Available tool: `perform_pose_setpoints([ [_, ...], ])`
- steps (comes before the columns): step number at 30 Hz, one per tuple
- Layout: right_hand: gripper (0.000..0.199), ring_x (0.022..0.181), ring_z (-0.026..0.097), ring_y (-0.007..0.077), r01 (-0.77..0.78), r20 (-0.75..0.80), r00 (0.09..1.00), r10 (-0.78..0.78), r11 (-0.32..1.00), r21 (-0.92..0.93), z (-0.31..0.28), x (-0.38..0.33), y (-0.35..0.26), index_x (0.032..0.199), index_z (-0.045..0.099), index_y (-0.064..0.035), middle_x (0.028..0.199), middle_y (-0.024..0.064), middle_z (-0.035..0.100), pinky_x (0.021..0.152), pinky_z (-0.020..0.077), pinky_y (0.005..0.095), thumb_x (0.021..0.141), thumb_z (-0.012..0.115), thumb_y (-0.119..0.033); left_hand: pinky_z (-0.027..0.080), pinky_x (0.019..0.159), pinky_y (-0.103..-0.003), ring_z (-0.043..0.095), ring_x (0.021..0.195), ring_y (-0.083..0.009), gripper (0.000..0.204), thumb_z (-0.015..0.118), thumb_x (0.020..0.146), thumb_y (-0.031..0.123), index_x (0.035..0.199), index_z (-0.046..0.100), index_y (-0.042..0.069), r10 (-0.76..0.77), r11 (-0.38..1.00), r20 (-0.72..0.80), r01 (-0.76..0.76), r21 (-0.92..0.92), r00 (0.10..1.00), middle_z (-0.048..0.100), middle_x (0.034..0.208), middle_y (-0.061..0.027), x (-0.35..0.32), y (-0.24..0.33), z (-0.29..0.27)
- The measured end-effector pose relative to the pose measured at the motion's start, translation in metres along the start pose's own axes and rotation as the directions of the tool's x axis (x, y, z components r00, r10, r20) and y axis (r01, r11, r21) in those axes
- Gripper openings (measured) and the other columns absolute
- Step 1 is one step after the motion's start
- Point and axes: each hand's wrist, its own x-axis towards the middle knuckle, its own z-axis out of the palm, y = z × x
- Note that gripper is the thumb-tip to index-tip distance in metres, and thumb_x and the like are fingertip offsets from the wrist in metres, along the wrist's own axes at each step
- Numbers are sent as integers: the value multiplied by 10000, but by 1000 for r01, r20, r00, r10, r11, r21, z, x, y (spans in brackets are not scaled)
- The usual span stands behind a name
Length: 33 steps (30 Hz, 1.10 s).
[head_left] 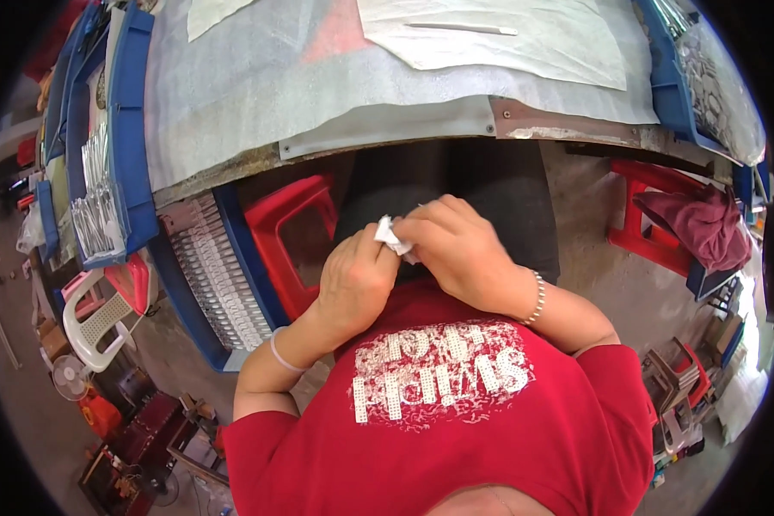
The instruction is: Assembling small white plastic components using a handheld tool at a workbench.
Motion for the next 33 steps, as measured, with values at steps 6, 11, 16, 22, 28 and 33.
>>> perform_pose_setpoints([
  [6,235,796,604,301,8,-143,990,-8,1000,-1,-5,1,14,924,617,0,879,134,614,681,507,365,706,668,71,479,578,-346,571,655,-264,207,645,784,14,986,612,-15,-28,999,50,30,-38,998,519,802,-114,-2,-1,-9],
  [11,186,800,573,350,-144,-244,963,116,984,-101,-13,2,40,882,618,2,877,157,599,698,491,411,701,614,47,456,536,-284,558,599,-205,122,604,888,48,985,620,-25,-180,768,215,273,-579,960,572,771,-109,3,-5,-12],
  [16,220,839,596,284,239,-88,965,-246,968,-82,4,-13,7,928,625,-4,965,130,604,753,492,347,709,639,-25,278,437,-196,377,483,-41,258,496,994,186,1018,612,-42,-9,-552,798,662,-507,603,525,727,-6,-6,-17,-15],
  [22,232,793,588,281,238,-106,964,-243,970,-56,-15,-8,2,905,633,2,961,154,608,695,501,353,675,669,12,368,482,-233,450,536,-91,218,557,950,131,1025,603,-68,-176,-31,687,693,-720,705,520,727,-30,-4,-6,-24],
  [28,199,778,564,316,-50,-114,992,45,998,-40,-17,1,15,905,607,-24,850,124,575,685,491,385,719,669,12,480,575,-380,589,673,-297,143,596,848,30,977,591,-31,-114,993,124,116,-7,986,532,820,-137,-5,0,-7],
  [33,246,772,567,324,-21,-208,978,-19,981,-191,-12,3,29,933,607,-30,849,116,578,664,488,393,701,619,54,455,502,-312,570,606,-190,211,574,915,103,1061,596,-48,-72,964,62,86,-252,995,523,761,-84,-4,-11,-13],
])
